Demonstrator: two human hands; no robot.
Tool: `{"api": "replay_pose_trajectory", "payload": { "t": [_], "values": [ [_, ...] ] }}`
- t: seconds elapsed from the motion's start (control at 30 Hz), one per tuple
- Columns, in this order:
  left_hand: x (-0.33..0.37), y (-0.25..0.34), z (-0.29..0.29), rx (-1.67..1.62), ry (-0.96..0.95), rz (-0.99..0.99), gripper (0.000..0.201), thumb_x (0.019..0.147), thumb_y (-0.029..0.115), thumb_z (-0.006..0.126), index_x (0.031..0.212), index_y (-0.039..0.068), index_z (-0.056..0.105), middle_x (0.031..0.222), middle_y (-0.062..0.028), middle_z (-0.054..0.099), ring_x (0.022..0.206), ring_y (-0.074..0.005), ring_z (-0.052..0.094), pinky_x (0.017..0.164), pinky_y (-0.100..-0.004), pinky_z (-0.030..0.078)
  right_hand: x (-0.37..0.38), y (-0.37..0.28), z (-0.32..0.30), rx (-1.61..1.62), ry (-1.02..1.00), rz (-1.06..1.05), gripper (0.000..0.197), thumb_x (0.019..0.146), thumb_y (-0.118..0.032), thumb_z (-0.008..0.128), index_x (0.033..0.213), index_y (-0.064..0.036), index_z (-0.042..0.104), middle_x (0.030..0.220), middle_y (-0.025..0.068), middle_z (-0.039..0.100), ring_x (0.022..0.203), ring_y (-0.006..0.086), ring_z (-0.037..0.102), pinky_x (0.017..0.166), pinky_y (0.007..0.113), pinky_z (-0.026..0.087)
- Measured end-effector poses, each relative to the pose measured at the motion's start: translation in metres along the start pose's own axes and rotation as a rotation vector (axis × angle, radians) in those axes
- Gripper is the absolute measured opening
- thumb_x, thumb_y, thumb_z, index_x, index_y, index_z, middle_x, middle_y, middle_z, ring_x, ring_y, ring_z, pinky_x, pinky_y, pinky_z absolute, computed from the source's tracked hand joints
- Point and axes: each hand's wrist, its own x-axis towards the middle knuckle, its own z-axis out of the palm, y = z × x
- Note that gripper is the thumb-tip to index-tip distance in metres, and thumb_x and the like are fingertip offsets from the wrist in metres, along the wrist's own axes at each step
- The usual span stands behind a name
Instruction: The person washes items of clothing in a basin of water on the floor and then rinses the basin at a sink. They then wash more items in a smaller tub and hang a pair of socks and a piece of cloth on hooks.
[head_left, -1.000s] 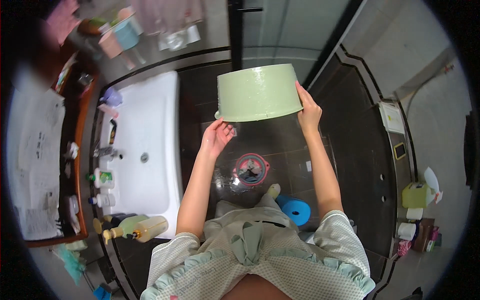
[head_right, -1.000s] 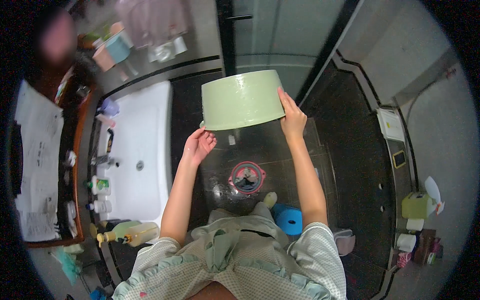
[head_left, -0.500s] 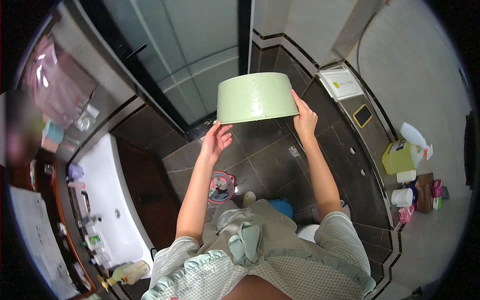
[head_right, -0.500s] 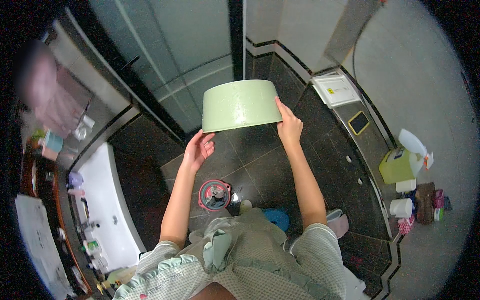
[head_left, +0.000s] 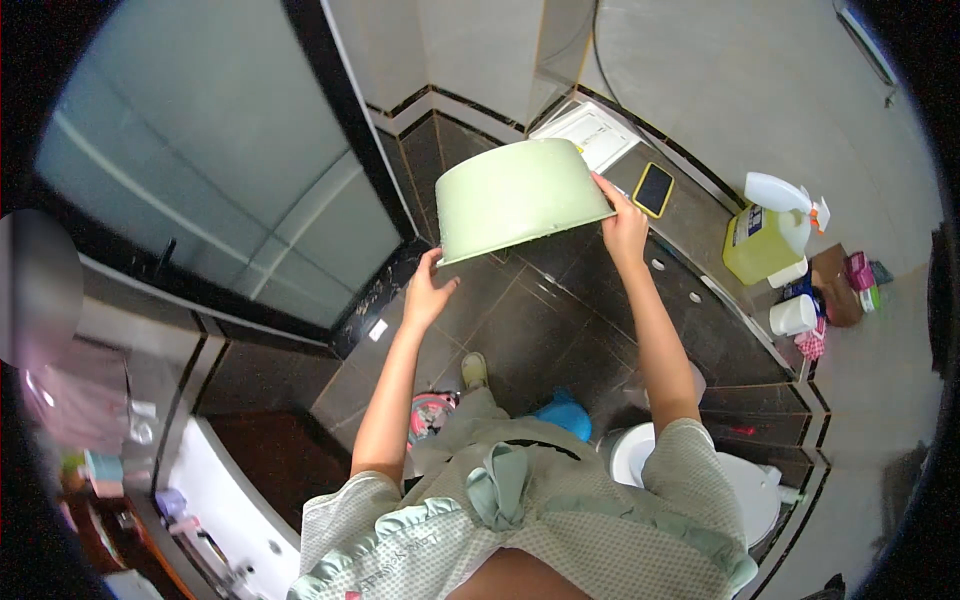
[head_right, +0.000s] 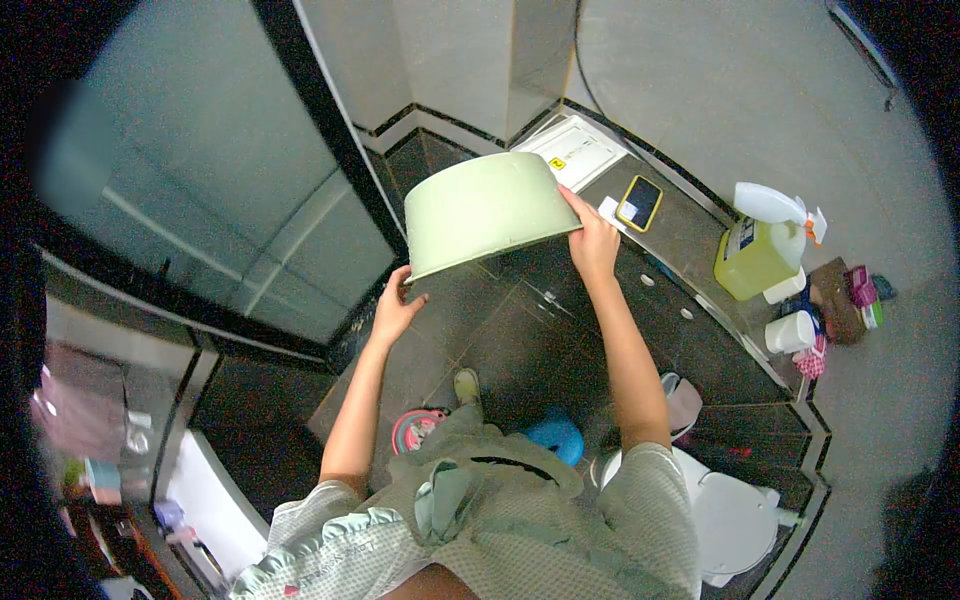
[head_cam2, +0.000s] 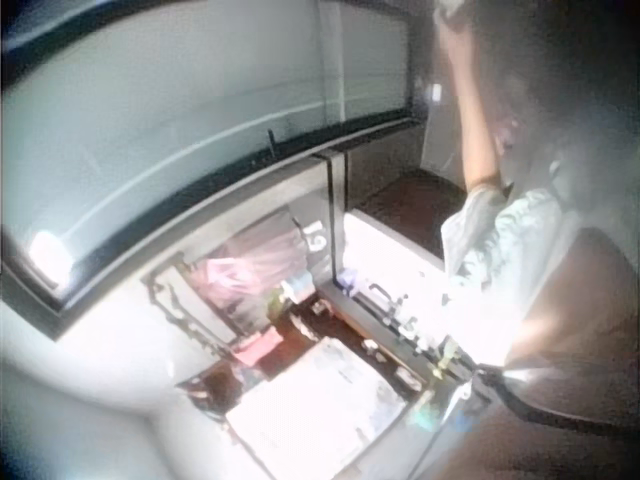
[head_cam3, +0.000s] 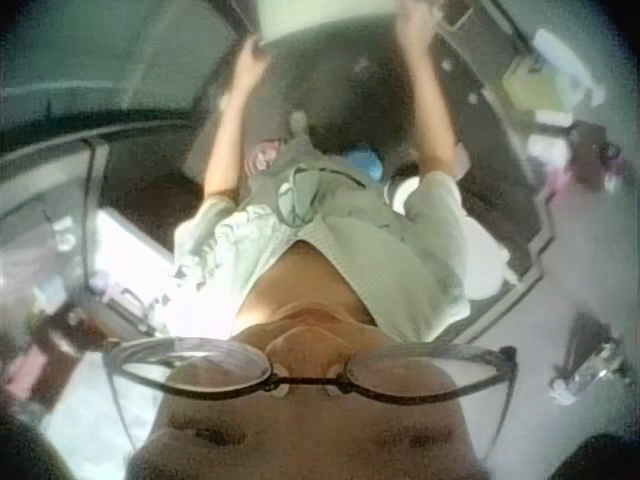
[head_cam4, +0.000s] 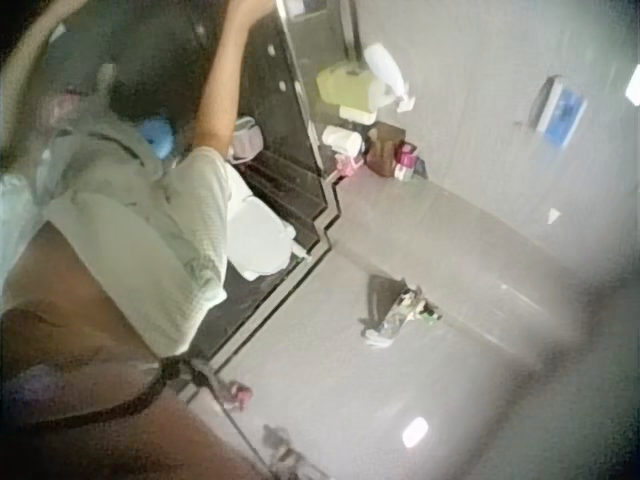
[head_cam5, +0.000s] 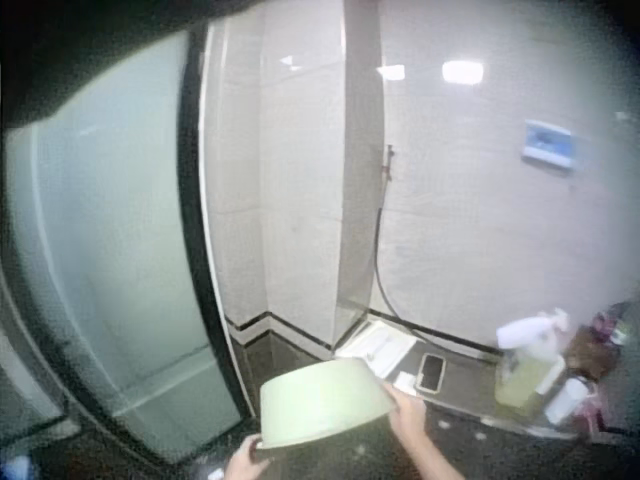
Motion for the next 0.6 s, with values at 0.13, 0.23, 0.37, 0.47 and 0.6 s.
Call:
{"api": "replay_pose_trajectory", "payload": {
  "t": [0.13,0.23,0.37,0.47,0.6],
  "values": [
    [0.051,0.024,0.009,0.128,-0.045,-0.126,0.050,0.075,0.022,0.059,0.120,0.008,0.042,0.103,-0.0207,0.056,0.095,-0.0318,0.056,0.079,-0.0370,0.044,0.039,0.020,0.002,0.015,-0.060,0.156,0.052,0.068,0.006,0.044,0.110,-0.0212,0.056,0.096,0.0142,0.060,0.087,0.0270,0.060,0.073,0.031,0.047],
    [0.093,0.007,0.012,0.141,-0.029,-0.053,0.040,0.078,0.024,0.054,0.114,0.007,0.050,0.091,-0.0231,0.059,0.088,-0.0339,0.058,0.074,-0.0386,0.045,0.075,0.021,0.007,0.017,-0.060,0.140,0.058,0.065,0.005,0.045,0.111,-0.0279,0.056,0.090,0.0119,0.062,0.077,0.0318,0.060,0.065,0.036,0.048],
    [0.125,0.030,0.024,0.305,-0.082,0.066,0.029,0.082,0.023,0.049,0.104,0.005,0.057,0.081,-0.0214,0.059,0.075,-0.0355,0.058,0.067,-0.0415,0.047,0.108,0.049,0.009,-0.035,-0.054,0.123,0.051,0.067,0.001,0.049,0.109,-0.0275,0.057,0.091,0.0084,0.062,0.078,0.0275,0.061,0.066,0.034,0.049],
    [0.138,0.043,0.037,0.433,-0.029,0.225,0.024,0.084,0.023,0.048,0.096,0.005,0.059,0.072,-0.0196,0.058,0.067,-0.0345,0.058,0.059,-0.0423,0.046,0.132,0.071,0.005,0.033,-0.052,0.133,0.043,0.071,-0.001,0.050,0.106,-0.0242,0.058,0.090,0.0082,0.063,0.083,0.0233,0.062,0.068,0.032,0.048],
    [0.162,0.072,0.062,0.532,0.004,0.299,0.023,0.085,0.026,0.048,0.087,0.007,0.060,0.068,-0.0167,0.059,0.061,-0.0336,0.058,0.055,-0.0419,0.046,0.167,0.110,-0.002,0.121,-0.073,0.157,0.039,0.071,0.002,0.051,0.104,-0.0170,0.059,0.089,0.0080,0.064,0.087,0.0197,0.062,0.072,0.030,0.047]
  ]
}}
